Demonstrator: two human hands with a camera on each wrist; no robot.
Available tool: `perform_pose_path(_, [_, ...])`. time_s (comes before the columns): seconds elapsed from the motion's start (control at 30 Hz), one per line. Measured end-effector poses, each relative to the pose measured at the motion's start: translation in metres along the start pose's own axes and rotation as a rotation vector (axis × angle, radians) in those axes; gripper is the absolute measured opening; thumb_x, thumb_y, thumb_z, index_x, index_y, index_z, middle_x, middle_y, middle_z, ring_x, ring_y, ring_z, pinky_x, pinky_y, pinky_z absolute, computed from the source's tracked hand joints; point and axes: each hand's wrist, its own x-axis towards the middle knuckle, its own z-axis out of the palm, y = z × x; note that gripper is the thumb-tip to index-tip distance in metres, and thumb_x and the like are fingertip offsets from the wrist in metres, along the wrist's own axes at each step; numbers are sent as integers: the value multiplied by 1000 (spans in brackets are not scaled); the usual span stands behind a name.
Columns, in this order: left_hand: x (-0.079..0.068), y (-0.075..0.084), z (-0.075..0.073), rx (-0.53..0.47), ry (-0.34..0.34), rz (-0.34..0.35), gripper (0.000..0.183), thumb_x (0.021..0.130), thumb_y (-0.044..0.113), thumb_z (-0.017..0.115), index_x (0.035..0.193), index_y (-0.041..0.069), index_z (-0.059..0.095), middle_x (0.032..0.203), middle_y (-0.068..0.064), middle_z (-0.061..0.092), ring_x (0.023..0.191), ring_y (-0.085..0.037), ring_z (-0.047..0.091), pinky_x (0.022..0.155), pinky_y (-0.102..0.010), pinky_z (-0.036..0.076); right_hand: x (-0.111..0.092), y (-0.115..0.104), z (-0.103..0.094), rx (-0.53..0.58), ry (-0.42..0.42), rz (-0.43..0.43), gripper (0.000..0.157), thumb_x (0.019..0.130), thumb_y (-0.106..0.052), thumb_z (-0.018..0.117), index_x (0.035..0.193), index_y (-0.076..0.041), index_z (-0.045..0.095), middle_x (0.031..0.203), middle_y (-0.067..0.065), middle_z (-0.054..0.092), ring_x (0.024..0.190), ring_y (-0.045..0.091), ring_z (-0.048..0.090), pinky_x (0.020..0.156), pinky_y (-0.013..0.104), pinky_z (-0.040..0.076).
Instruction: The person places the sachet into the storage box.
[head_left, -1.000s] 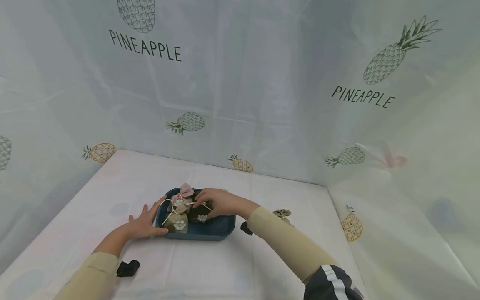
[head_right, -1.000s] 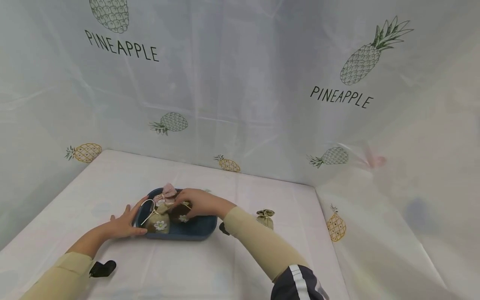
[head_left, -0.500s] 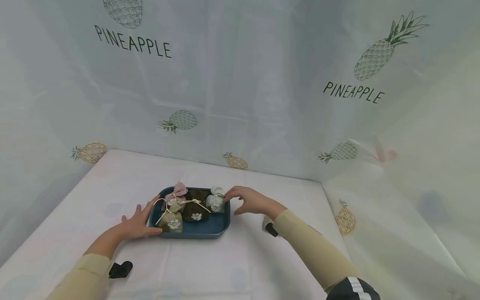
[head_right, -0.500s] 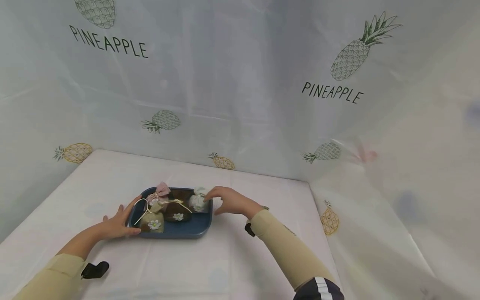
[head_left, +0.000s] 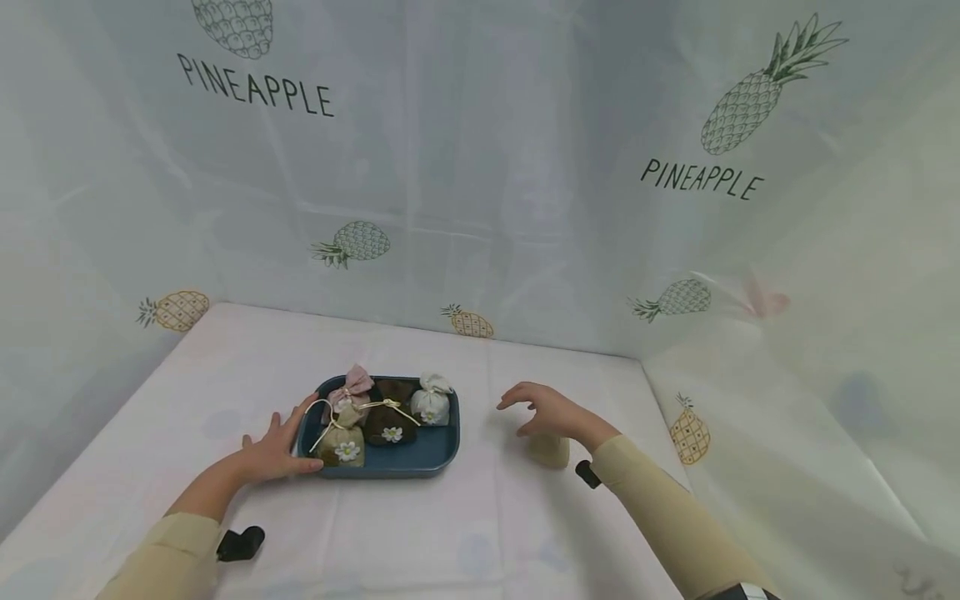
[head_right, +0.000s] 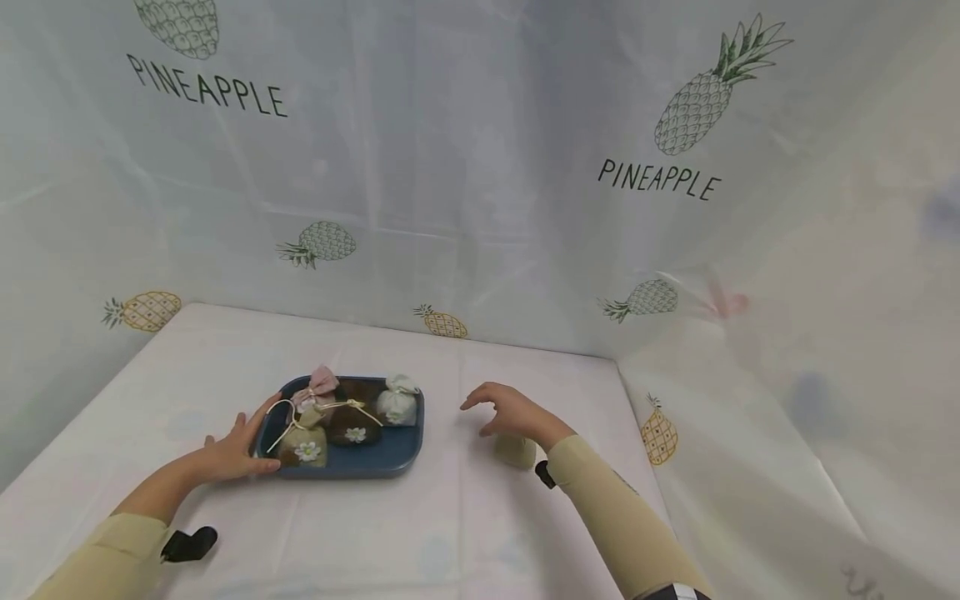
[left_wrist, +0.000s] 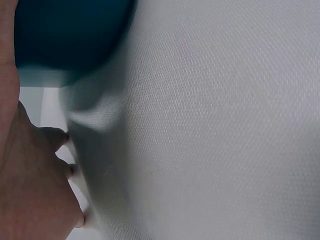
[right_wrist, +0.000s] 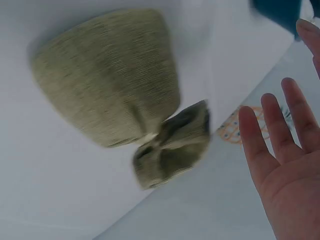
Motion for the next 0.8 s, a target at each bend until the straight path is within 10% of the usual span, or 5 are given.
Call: perform_pose_path(0.8, [1,-3,1,-20,4,0,114,80,48,76,156,20,-4,148,-44,11,131,-68,-1,81,-89,-1,-45,48,-10,74,110,142,44,80,3,77,122,-3,65,126,12,58,116,34,54,98,53,43])
